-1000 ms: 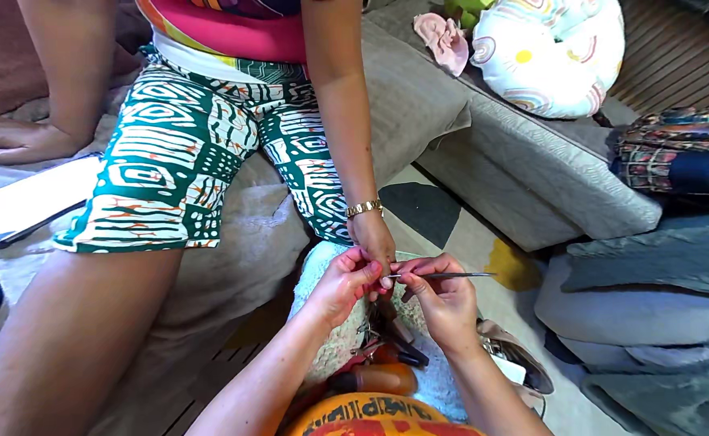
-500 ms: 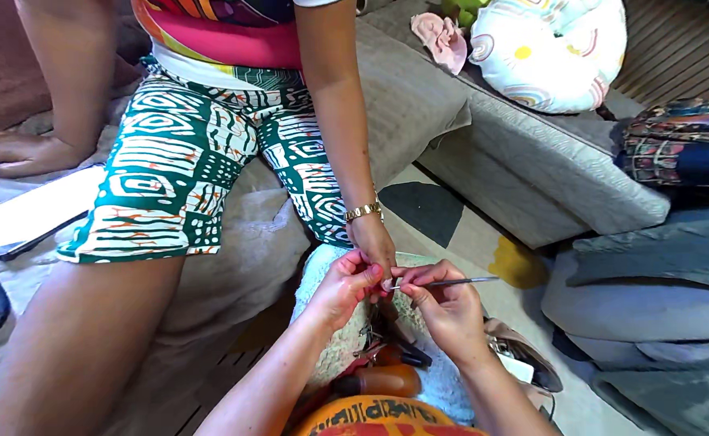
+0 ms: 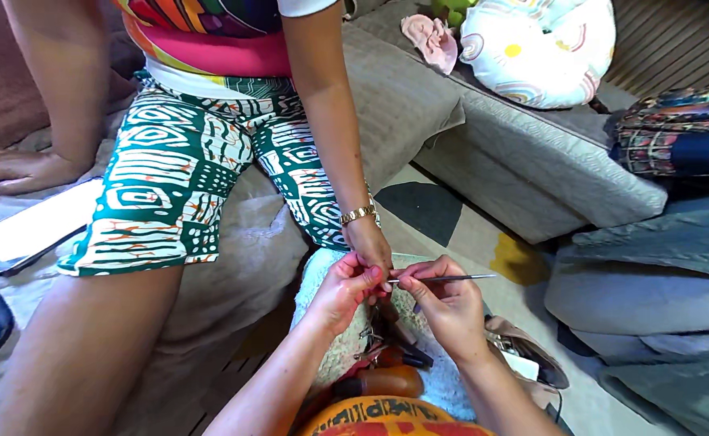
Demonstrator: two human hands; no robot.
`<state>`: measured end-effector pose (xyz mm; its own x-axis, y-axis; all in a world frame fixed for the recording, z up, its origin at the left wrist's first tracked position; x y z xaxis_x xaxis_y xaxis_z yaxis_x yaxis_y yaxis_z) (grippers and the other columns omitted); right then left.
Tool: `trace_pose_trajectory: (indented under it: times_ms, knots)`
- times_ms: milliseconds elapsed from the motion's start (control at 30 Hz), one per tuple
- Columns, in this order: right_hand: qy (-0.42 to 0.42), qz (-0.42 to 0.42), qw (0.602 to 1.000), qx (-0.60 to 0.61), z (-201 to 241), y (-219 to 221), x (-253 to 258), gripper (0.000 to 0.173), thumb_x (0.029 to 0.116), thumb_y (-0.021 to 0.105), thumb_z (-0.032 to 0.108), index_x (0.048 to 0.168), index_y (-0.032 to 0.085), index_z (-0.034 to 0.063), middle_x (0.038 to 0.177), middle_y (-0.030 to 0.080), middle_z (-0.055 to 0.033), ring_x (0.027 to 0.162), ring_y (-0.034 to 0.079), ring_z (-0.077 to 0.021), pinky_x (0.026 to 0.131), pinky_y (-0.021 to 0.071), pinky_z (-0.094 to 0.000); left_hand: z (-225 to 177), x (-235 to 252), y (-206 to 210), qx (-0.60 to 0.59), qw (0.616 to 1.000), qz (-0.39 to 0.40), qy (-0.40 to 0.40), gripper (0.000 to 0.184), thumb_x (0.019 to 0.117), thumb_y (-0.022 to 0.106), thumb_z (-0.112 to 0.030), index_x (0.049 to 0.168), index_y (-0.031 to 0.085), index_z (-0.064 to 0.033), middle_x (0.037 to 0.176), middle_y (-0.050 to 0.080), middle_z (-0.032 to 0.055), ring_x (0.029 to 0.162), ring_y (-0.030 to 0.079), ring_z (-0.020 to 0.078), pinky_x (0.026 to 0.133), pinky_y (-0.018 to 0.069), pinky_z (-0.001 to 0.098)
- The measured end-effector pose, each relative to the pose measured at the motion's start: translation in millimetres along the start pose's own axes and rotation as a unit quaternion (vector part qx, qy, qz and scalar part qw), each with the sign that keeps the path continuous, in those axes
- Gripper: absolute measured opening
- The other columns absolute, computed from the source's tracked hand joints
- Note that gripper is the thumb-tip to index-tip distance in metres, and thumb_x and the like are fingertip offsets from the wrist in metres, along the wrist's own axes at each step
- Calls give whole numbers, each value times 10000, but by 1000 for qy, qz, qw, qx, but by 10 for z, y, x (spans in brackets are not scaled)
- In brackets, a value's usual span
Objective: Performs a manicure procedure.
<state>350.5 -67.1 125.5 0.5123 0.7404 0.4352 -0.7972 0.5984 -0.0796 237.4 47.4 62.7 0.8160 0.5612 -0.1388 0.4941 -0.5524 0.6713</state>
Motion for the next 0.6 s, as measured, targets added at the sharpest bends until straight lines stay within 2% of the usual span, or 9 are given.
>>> trace_pose_trajectory:
  times_ms: [67, 400, 533, 600]
  knots:
    - [-1, -16, 1000, -7, 51, -23, -59, 152, 892, 742, 7, 922, 599, 45, 960, 762, -99, 800, 754, -154, 681, 637, -254, 9, -3, -1, -4, 1000, -9, 5, 144, 926, 656, 12, 1057, 621, -36, 910, 724, 90, 762, 713, 153, 696, 613, 299]
    - [-55, -32, 995, -78, 58, 33, -138, 121, 897, 744, 45, 902, 623, 48, 958, 758, -48, 819, 727, -65, 719, 612, -187, 42, 6, 26, -18, 999, -22, 24, 163, 902, 682, 41, 1035, 623, -32, 904, 728, 92, 767, 722, 166, 720, 624, 328]
    - [9, -53, 998, -14, -29, 12, -93, 157, 881, 743, 1, 908, 594, 44, 932, 761, -67, 755, 731, -90, 656, 615, -214, 42, 6, 17, -18, 1000, -14, 22, 163, 906, 681, 32, 1041, 621, -34, 896, 728, 96, 753, 719, 164, 702, 620, 315]
    - [60, -68, 995, 37, -97, -24, -73, 165, 884, 720, -43, 914, 574, 29, 923, 756, -100, 722, 738, -142, 653, 635, -271, 53, 14, 4, -24, 999, -5, 22, 152, 905, 689, 25, 1034, 629, -29, 888, 735, 114, 734, 719, 170, 674, 613, 305]
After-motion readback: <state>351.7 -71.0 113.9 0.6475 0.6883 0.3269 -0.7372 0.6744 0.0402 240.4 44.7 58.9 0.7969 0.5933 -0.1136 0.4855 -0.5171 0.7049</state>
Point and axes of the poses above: each hand's wrist, its own x-axis towards the middle knuckle, its own y-axis out of the palm, z = x × y, the point moved 5 cm from there along x, towards the middle knuckle
